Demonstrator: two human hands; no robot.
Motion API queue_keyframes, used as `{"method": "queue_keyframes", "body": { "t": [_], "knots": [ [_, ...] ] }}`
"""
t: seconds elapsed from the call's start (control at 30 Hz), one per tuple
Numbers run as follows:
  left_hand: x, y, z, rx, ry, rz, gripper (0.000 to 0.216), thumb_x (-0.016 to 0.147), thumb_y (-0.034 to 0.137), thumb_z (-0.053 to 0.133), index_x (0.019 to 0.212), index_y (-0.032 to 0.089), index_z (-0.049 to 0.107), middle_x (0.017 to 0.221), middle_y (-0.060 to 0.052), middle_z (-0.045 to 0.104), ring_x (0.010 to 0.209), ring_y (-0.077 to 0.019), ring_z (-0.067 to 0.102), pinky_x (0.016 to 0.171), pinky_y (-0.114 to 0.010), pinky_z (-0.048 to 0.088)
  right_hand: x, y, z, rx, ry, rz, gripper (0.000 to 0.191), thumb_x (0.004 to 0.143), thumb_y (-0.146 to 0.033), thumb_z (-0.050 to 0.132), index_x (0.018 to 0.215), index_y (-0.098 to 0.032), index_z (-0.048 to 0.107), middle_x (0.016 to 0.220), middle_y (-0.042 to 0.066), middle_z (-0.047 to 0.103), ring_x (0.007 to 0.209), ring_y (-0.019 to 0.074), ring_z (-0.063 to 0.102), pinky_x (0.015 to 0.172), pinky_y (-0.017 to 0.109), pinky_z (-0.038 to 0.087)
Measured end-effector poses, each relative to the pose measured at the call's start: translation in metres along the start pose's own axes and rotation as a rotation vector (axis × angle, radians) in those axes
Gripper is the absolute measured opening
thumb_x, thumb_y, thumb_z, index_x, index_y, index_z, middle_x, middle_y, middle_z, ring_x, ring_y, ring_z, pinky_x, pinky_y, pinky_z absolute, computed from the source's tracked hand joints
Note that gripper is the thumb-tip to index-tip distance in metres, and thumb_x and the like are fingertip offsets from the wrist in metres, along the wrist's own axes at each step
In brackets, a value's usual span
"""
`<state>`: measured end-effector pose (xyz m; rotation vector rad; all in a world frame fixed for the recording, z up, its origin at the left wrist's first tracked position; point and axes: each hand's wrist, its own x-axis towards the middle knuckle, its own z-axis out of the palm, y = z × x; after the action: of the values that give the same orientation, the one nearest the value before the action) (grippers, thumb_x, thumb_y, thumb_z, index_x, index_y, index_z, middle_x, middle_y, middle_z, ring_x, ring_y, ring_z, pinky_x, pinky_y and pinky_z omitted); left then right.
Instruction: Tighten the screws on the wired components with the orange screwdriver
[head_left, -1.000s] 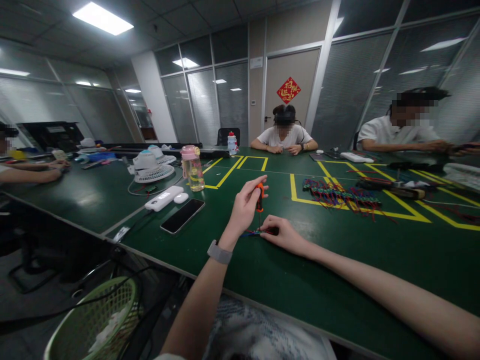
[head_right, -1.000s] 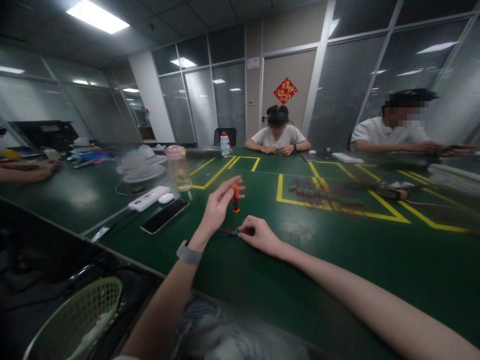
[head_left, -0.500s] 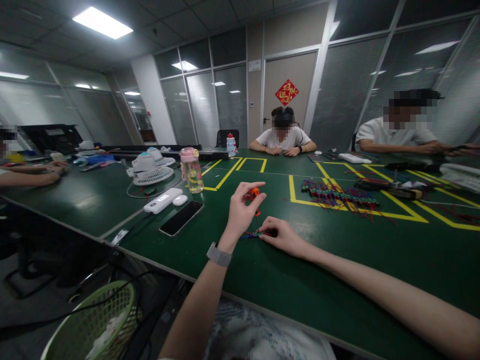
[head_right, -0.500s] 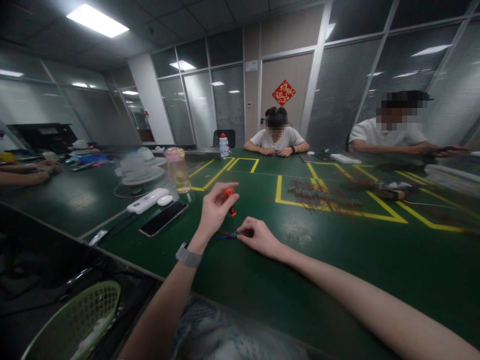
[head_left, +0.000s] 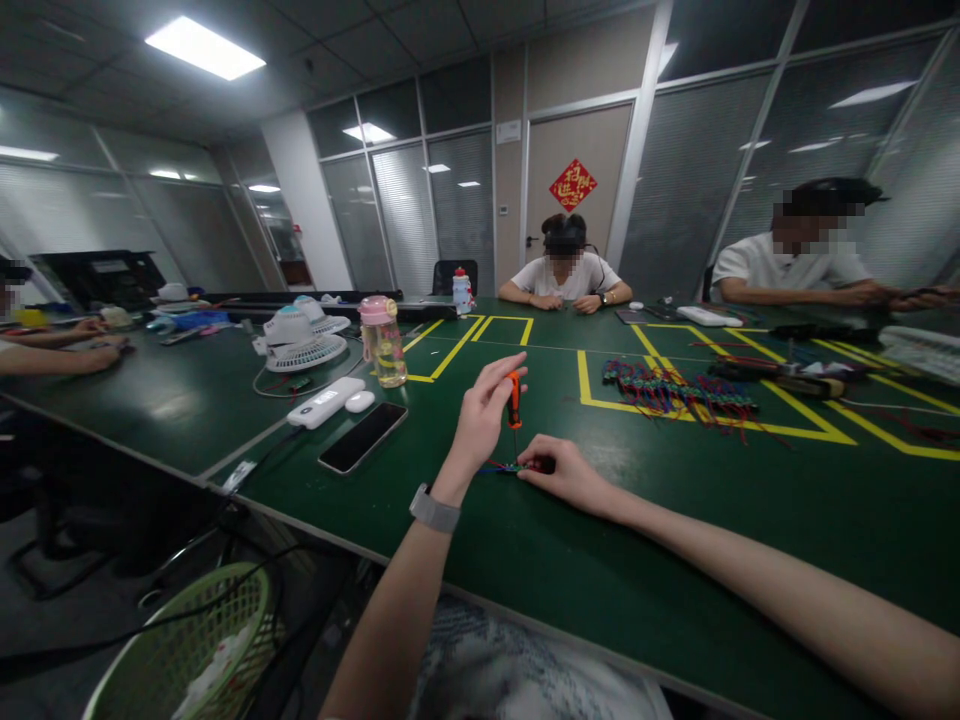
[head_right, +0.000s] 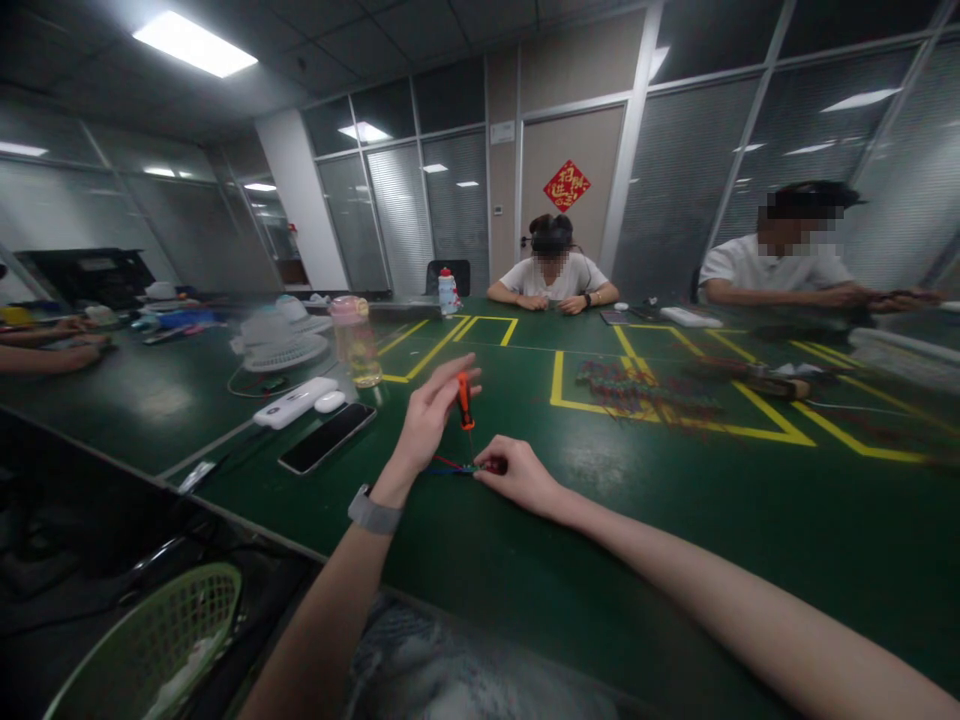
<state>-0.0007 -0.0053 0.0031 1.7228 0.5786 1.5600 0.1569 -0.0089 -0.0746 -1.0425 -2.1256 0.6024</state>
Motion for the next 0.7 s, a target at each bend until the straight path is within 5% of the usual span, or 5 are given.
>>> {"method": "queue_keyframes", "body": {
  "t": [0.17, 0.37, 0.57, 0.7],
  "knots": [
    [-0.0001, 0.0003, 0.0014, 0.054, 0.026, 0.011, 0.029, 0.08, 0.03, 0.062, 0.107, 0.019, 0.065, 0.095, -0.005, 0.061, 0.081, -0.0128, 0.06, 0.072, -0.025, 0.052, 0.0001, -0.0009, 0.0001, -0.003, 0.002, -0.007, 0.01, 0.075, -0.019, 0.064, 0.082, -0.015, 0.069, 0.078, 0.003, 0.06, 0.068, 0.0128, 0.055, 0.063, 0.025, 0.045],
    [0.0, -0.0003, 0.0028, -0.037, -0.036, -0.009, 0.031, 0.089, 0.03, 0.047, 0.117, 0.023, 0.06, 0.12, -0.008, 0.055, 0.098, -0.0167, 0.06, 0.081, -0.03, 0.052, -0.0014, -0.0002, 0.0004, -0.013, 0.0, -0.012, 0.011, 0.076, -0.02, 0.064, 0.084, -0.016, 0.07, 0.079, 0.004, 0.06, 0.068, 0.0131, 0.054, 0.062, 0.026, 0.045],
    [-0.0005, -0.0035, 0.0019, 0.043, 0.052, 0.016, 0.025, 0.081, 0.027, 0.061, 0.104, 0.018, 0.063, 0.099, -0.006, 0.061, 0.083, -0.0137, 0.061, 0.07, -0.025, 0.052, -0.0039, 0.0012, 0.0011, -0.028, 0.011, -0.022, 0.013, 0.077, -0.02, 0.062, 0.087, -0.016, 0.07, 0.081, 0.004, 0.06, 0.071, 0.014, 0.056, 0.066, 0.027, 0.045],
    [0.0006, -0.0023, -0.0004, 0.004, 0.011, 0.014, 0.024, 0.085, 0.029, 0.054, 0.105, 0.019, 0.064, 0.118, -0.009, 0.056, 0.101, -0.018, 0.058, 0.081, -0.028, 0.051, -0.0039, -0.0018, -0.0002, -0.001, -0.002, -0.019, 0.014, 0.077, -0.021, 0.062, 0.087, -0.016, 0.07, 0.082, 0.005, 0.06, 0.073, 0.0144, 0.057, 0.067, 0.027, 0.046]
  ]
}}
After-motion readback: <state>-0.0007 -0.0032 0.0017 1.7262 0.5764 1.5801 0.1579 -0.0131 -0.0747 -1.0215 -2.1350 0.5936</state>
